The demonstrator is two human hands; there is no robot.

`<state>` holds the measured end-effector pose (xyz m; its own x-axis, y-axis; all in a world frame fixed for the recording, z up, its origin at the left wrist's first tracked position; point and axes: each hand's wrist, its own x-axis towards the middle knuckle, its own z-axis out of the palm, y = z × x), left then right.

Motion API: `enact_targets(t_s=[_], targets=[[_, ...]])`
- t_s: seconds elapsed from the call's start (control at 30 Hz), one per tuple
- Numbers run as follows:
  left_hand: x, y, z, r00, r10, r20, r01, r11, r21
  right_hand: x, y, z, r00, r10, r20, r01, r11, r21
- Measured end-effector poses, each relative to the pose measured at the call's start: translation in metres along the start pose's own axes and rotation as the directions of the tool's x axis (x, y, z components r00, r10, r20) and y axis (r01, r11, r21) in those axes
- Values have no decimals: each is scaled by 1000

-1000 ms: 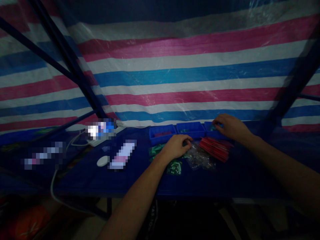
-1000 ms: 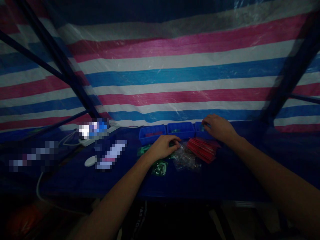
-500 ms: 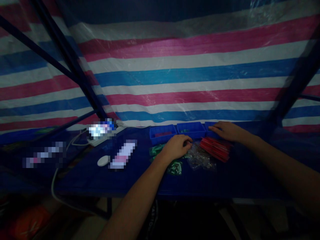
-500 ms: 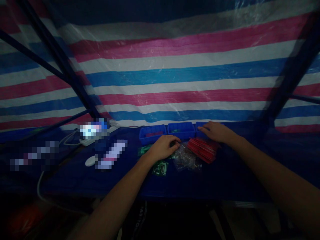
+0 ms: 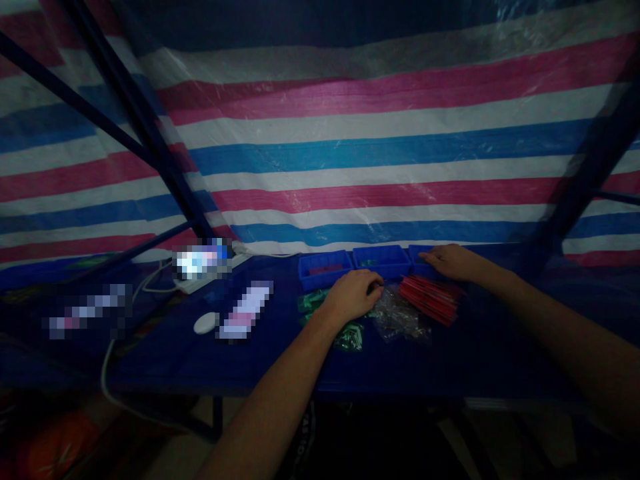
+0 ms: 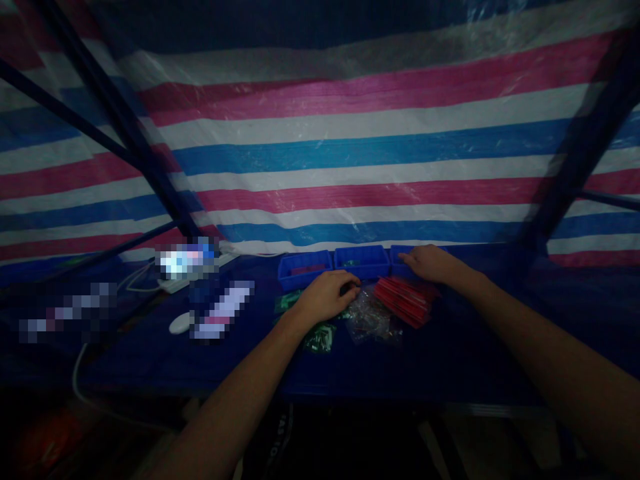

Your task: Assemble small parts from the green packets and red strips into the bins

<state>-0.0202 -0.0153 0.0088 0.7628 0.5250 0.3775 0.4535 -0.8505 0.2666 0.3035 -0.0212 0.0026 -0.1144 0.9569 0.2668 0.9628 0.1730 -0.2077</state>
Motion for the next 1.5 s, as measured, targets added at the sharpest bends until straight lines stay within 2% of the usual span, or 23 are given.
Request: enact_targets(t_s=[0.13,0.4,0.5,0.6,0.7,0.77,0.83,0.9,0.97,1.03,1.13,1.5], targets=[[0,1,-1,1000,3,6,-3,1000,8,1,0,-1,1000,27,-13,-27,996,-85],[-1,2,-2,1000,-7,11,7,1000,20,2,1,-4,998,40,-41,-44,993,-111],[0,2,-2,1000,-11,18,11,1000,23,3,2,-5,994,41,-97,-54,989,-141],[0,2,-3,1000,-13,25,13,1000,24,3,-1,-13,978,26,-208,-61,985,-160],[0,2,-2,1000,-19,24,18,1000,25,0,-13,-26,945,-10,-326,-26,994,-107],[0,2,-2,1000,-16,20,16,1000,20,-1,-26,-33,931,-36,-364,7,997,-81],[0,1,-1,1000,-13,15,13,1000,11,-1,-42,-35,911,-72,-405,89,996,24],[0,0,0,1000,-10,10,10,1000,3,1,-57,-31,899,-48,-435,114,985,128],[0,0,0,1000,-8,6,8,1000,-2,4,-70,-22,909,-48,-415,156,960,232],[0,0,0,1000,-9,3,9,1000,-6,7,-78,-13,933,-112,-342,228,919,321],[-1,0,0,1000,-10,5,10,1000,-12,7,-83,-4,936,-211,-282,310,872,379],[1,1,-8,996,-66,-59,68,997,33,-13,-81,-7,929,-284,-237,337,915,223]])
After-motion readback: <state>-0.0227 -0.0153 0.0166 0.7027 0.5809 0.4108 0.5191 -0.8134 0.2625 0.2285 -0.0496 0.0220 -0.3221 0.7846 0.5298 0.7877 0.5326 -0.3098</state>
